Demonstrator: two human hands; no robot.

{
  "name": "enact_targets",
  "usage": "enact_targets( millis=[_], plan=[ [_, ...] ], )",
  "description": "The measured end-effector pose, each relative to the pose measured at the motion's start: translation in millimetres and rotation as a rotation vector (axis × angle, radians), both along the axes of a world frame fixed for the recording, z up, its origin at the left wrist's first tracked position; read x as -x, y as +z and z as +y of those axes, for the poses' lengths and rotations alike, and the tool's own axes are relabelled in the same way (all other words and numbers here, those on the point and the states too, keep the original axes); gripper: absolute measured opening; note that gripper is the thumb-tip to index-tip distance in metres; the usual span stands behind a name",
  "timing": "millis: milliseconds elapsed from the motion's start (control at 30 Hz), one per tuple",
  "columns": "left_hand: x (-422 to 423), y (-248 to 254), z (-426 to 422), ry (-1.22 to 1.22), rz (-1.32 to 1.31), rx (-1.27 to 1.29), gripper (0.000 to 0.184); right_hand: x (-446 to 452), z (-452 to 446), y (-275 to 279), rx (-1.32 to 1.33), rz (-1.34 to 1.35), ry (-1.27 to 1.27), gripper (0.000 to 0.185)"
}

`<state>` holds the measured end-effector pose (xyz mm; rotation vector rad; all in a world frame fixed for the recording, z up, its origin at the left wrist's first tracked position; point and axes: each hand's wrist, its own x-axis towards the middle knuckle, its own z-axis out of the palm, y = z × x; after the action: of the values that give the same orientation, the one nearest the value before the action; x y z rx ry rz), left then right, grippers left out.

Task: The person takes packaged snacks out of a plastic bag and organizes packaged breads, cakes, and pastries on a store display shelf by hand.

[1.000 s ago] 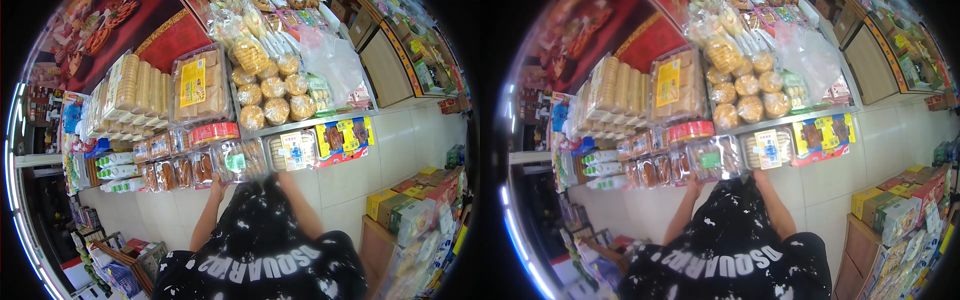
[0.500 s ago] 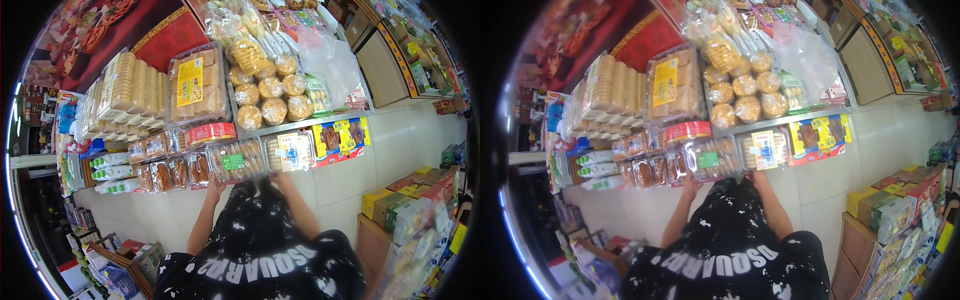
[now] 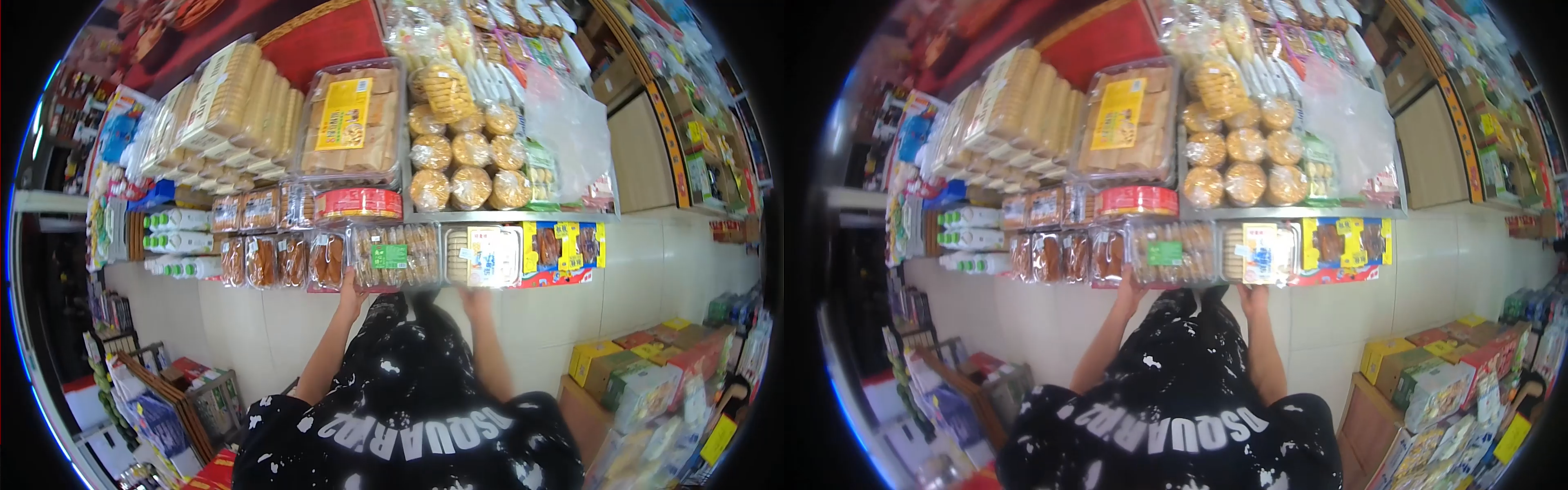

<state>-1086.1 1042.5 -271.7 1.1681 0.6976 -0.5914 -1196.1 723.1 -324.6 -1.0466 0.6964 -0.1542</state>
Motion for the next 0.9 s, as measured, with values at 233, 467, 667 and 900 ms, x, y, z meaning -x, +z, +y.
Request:
enact_targets(
  millis=[233,467,667,900],
  plan=[
    [6.3,4.8,12.0,0.048,0.131,0.053,0.073,10.9,-10.9,-5.3,-0.391,0.182,-0.066,0.048],
    [33.8,26.4,50.6,-0.040,-0.010,-0.005,0.052,17.6,32.2,42.7,-0.534,0.349,-0.027,0.048],
    [15.3,33.9,51.9,-0.081,-0.115,0.053,0.034,-5.8,96.1,71.6,-0.559,0.283,0.048,0.048],
    [-3.6,20.5,135.0,-0.497,-0.473,-0.152,0.038,-11.7,186.7,74.2,-0.392,0.353,0.305,0.046]
  ],
)
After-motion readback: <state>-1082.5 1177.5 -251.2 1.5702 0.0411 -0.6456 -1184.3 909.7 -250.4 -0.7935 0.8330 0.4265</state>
